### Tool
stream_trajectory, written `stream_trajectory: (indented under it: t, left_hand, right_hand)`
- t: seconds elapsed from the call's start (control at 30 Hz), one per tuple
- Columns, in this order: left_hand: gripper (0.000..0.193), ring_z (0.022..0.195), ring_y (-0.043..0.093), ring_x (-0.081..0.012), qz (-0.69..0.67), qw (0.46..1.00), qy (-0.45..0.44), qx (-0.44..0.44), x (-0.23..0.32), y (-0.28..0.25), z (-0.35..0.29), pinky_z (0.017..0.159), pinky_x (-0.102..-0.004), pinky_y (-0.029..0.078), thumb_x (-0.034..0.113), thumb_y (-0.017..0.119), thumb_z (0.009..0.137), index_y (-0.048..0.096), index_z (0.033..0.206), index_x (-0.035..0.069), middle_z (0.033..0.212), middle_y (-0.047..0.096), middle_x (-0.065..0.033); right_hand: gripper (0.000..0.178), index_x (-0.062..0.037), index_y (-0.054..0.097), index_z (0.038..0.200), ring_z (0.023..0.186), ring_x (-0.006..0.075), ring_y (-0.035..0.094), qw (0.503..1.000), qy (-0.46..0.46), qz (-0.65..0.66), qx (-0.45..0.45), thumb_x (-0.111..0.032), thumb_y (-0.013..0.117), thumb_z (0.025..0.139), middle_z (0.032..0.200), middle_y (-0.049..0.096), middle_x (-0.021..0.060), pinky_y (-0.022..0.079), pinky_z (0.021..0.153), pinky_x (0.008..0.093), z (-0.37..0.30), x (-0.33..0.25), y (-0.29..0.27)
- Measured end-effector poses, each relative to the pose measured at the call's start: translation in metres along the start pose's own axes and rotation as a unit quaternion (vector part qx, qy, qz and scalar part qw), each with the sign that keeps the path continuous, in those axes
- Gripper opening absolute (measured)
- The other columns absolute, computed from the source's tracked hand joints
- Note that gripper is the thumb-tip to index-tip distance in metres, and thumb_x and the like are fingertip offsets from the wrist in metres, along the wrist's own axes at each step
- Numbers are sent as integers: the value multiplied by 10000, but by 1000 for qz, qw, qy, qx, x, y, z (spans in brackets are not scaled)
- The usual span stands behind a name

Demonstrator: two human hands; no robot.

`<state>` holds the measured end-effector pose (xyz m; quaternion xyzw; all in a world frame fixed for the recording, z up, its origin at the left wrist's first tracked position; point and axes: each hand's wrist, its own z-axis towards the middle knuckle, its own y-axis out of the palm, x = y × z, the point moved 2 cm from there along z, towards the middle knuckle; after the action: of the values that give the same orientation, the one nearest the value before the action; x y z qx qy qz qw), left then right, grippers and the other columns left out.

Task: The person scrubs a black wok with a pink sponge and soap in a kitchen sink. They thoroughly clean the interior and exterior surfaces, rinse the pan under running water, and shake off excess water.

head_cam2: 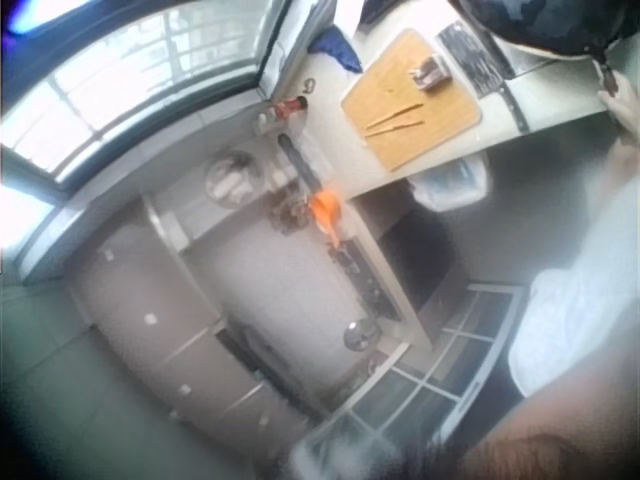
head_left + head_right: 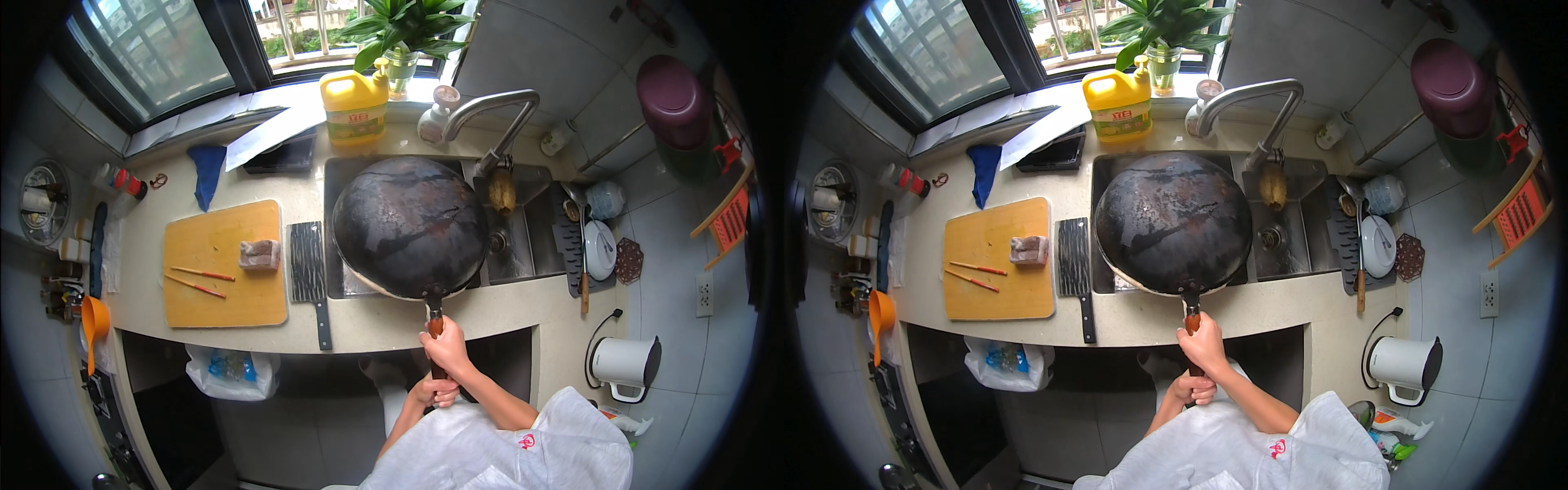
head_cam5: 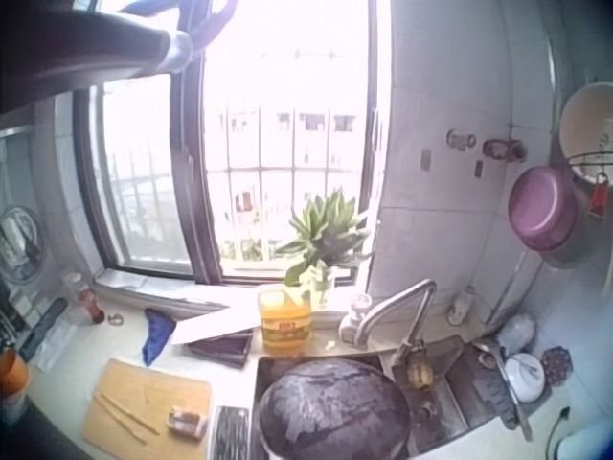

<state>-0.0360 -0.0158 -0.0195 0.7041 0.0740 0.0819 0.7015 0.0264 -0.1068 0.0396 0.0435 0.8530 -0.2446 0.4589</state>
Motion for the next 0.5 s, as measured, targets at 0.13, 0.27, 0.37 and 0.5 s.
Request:
stream_trajectory:
  t: [0.13, 0.27, 0.37, 0.5]
  left_hand:
    - [177, 420, 348, -83, -23, 999, 6, -22, -4, 3, 0, 404, -253, 314, 62, 520, 874, 485, 700, 67, 476, 344, 20]
    - [79, 414, 367, -104, 8, 1000, -9, 26, -10, 14, -5, 409, -270, 335, 45, 538, 856, 518, 780, 39, 491, 384, -5]
    - [34, 408, 376, -114, 25, 1000, -11, 12, -5, 14, 1, 411, -277, 348, 2, 524, 822, 529, 856, 5, 499, 411, -28]
    - [46, 406, 361, -111, 33, 998, -26, 49, 18, 7, 11, 404, -279, 333, 14, 525, 810, 526, 852, -4, 497, 407, -30]
  right_hand:
    - [181, 18, 531, 787, 612, 254, 588, 1000, -7, -13, -11, -124, 625, 726, 649, 580, 130, 470, 622, 368, -1, -4, -3]
    - [177, 18, 520, 775, 606, 279, 580, 1000, -13, -23, -10, -120, 622, 732, 649, 576, 136, 465, 622, 390, -14, -9, -7]
    - [180, 21, 506, 763, 604, 310, 581, 998, -46, -46, 8, -117, 618, 736, 646, 572, 156, 465, 621, 400, -14, -23, -11]
    - [178, 21, 495, 754, 568, 299, 549, 996, -85, -19, 21, -112, 612, 738, 620, 549, 149, 450, 590, 390, 6, -36, -10]
